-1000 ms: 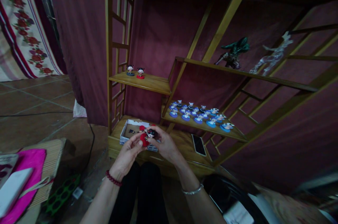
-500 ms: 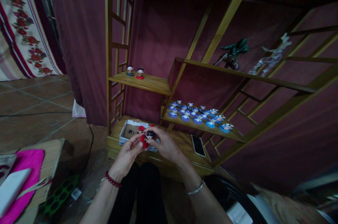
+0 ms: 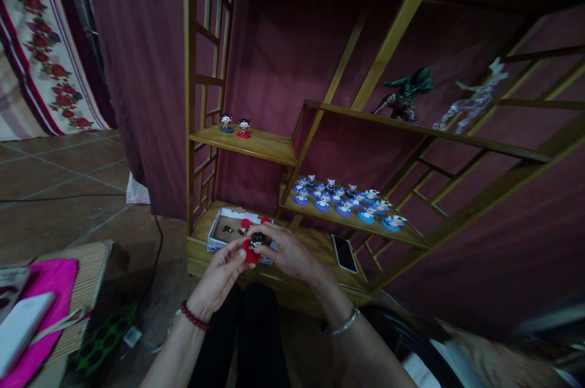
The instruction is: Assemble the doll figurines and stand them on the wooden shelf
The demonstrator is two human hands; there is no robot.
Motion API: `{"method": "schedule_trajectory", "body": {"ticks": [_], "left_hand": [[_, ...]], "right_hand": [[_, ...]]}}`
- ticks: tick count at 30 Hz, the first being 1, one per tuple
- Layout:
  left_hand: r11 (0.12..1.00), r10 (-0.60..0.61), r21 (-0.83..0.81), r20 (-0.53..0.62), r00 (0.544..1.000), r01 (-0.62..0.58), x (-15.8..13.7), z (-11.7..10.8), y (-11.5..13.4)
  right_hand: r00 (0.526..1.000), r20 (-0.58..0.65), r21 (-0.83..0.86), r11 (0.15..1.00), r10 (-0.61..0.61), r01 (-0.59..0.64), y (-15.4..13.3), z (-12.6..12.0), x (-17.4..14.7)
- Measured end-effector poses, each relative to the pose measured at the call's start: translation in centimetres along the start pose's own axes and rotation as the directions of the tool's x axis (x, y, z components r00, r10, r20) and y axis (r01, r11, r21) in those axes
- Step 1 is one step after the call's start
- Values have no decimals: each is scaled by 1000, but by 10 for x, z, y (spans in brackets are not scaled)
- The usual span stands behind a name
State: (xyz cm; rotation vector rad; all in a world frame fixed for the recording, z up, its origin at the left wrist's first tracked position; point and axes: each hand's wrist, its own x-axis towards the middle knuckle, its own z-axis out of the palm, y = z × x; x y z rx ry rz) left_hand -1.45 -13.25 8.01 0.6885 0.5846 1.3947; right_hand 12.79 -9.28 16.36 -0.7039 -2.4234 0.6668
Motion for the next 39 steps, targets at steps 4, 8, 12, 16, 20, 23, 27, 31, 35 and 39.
{"method": "schedule_trajectory", "body": {"ticks": [4, 8, 12, 16, 20, 23, 27, 31, 35, 39], "left_hand": [[999, -17, -30, -3, 1000, 17, -1, 1, 1], [999, -35, -41, 14, 999, 36, -2, 1, 1], [998, -42, -51, 26, 999, 43, -4, 2, 1], [997, -42, -58, 47, 998, 45, -4, 2, -1], [997, -38, -68, 55, 998, 41, -3, 1, -3], [996, -37, -82, 50, 998, 41, -1, -1, -5], [995, -41, -84, 41, 998, 44, 0, -3, -6], [996, -45, -75, 32, 998, 47, -1, -1, -5], [996, -39, -79, 15, 999, 40, -2, 1, -5], [996, -24, -81, 15, 1000, 26, -2, 1, -6]], "right_hand": [[999, 27, -13, 1000, -18, 19, -1, -3, 1], [998, 54, -25, 999, -31, 32, -2, -6, 2], [997, 81, -23, 999, -20, 22, -3, -7, 3], [996, 81, -21, 1000, -22, 24, -3, -7, 3], [997, 79, -47, 999, -22, 26, -3, -6, 3], [997, 72, -49, 998, -22, 25, -3, -6, 4], [998, 53, -38, 999, -15, 17, -1, -4, 4], [999, 51, -27, 999, -18, 19, 1, -3, 4], [999, 41, -37, 999, -4, 5, 3, -1, 4], [999, 28, -41, 999, 18, -17, 5, 1, 3]]}}
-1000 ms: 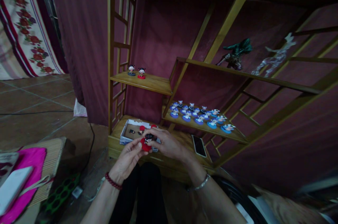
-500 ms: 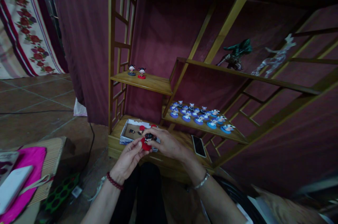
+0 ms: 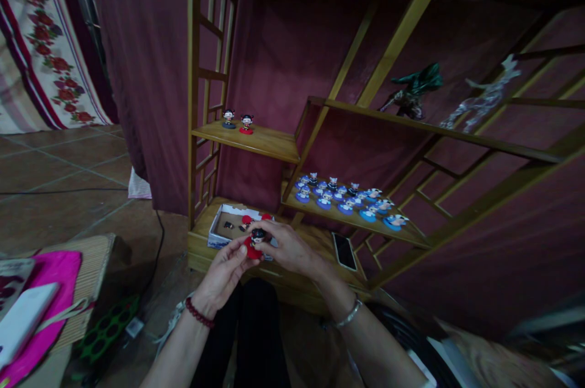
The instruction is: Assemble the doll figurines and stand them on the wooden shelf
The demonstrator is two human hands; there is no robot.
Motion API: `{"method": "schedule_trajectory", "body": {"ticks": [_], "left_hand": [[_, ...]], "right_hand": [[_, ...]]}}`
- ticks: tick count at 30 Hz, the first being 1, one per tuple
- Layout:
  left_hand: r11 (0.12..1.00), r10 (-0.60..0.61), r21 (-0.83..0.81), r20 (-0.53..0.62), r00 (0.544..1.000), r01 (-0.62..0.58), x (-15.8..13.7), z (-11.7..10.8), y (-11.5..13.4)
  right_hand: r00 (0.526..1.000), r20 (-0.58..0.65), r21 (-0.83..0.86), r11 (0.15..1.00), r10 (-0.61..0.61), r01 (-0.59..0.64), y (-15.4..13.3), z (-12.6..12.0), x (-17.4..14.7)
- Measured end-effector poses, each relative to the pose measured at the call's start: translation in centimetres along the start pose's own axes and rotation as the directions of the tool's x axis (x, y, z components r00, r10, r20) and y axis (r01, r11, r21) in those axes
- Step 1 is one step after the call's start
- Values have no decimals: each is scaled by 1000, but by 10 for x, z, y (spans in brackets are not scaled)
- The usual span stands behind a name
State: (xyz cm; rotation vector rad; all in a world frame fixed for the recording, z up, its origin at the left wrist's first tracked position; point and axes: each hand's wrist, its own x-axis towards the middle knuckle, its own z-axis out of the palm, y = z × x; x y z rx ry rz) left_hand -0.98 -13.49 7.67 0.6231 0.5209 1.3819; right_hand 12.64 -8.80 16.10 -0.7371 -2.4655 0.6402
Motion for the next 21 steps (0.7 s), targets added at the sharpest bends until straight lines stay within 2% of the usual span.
{"method": "schedule_trajectory", "body": {"ticks": [10, 21], "left_hand": [[999, 37, 6, -19, 999, -37, 2, -2, -4], [994, 109, 21, 24, 994, -109, 4, -4, -4]], "right_hand": [[993, -69, 9, 996, 93, -93, 3, 10, -2], [971, -152, 35, 982, 186, -183, 2, 20, -1]]}}
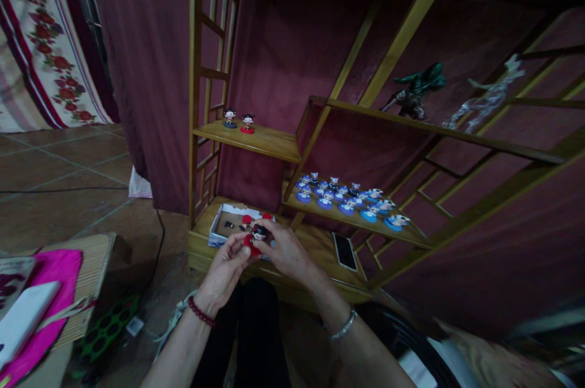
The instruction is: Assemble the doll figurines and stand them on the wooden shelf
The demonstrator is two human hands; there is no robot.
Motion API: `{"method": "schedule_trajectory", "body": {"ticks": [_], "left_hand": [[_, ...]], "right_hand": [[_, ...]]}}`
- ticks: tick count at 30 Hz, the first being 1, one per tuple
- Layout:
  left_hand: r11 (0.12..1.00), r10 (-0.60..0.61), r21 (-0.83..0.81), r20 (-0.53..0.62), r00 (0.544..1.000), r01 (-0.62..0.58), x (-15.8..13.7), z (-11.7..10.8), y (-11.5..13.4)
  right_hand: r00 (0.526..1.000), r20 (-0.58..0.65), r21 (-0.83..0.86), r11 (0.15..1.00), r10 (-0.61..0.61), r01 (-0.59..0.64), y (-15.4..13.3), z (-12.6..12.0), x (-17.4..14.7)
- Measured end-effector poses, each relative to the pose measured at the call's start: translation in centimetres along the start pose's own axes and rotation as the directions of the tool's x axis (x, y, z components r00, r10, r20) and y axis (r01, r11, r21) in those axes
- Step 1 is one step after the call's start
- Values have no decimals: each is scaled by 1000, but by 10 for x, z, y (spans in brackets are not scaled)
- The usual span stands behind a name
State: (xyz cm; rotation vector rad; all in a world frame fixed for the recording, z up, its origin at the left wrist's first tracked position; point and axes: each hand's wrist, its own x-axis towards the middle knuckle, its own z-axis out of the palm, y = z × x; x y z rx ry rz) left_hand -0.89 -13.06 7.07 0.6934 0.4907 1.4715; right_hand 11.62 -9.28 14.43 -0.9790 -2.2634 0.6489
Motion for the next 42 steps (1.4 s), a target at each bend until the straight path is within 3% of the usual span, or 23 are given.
{"method": "schedule_trajectory", "body": {"ticks": [16, 24, 42], "left_hand": [[999, 51, 16, -64, 997, -50, 2, 3, -2], [997, 62, 51, -102, 993, -57, 3, 3, -3], [1000, 9, 25, -66, 998, -7, -2, 1, -4]], "right_hand": [[985, -136, 6, 994, 105, -106, -3, 10, -4], [984, -150, 32, 995, 98, -95, -2, 12, -5], [998, -53, 49, 998, 32, -30, 3, 8, -6]]}}
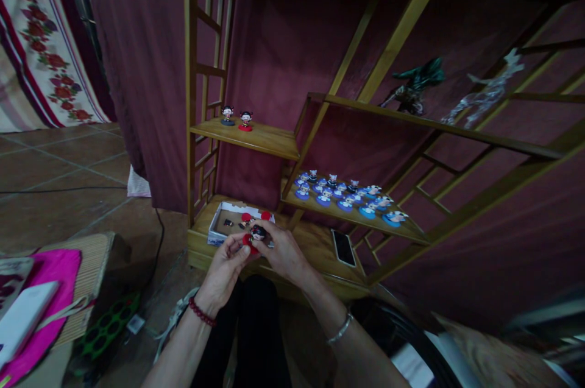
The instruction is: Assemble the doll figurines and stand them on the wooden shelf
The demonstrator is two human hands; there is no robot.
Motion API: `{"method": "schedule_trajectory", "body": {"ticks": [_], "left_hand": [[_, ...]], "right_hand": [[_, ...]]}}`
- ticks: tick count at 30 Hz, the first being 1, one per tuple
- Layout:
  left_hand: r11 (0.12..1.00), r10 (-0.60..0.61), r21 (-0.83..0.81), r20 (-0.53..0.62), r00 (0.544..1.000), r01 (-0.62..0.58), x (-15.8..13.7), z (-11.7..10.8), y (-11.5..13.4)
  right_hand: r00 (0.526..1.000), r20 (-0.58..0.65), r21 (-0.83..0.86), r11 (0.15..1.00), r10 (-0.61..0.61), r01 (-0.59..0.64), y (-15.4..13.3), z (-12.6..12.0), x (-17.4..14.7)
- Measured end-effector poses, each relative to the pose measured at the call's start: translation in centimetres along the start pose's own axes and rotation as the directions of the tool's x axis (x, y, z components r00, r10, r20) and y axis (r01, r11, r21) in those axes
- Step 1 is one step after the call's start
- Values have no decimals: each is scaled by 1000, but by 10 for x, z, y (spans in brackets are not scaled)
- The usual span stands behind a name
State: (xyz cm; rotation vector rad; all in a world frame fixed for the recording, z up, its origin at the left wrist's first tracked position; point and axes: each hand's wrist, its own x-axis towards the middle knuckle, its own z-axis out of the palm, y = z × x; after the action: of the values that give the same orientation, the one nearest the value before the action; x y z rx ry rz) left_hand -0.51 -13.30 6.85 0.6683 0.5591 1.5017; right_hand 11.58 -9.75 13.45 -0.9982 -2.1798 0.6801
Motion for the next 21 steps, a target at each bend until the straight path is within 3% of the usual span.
{"method": "schedule_trajectory", "body": {"ticks": [21], "left_hand": [[991, -59, -116, -1, 998, 58, -3, -2, 0]], "right_hand": [[991, 100, -3, 996, -90, 91, -9, -10, 0]]}}
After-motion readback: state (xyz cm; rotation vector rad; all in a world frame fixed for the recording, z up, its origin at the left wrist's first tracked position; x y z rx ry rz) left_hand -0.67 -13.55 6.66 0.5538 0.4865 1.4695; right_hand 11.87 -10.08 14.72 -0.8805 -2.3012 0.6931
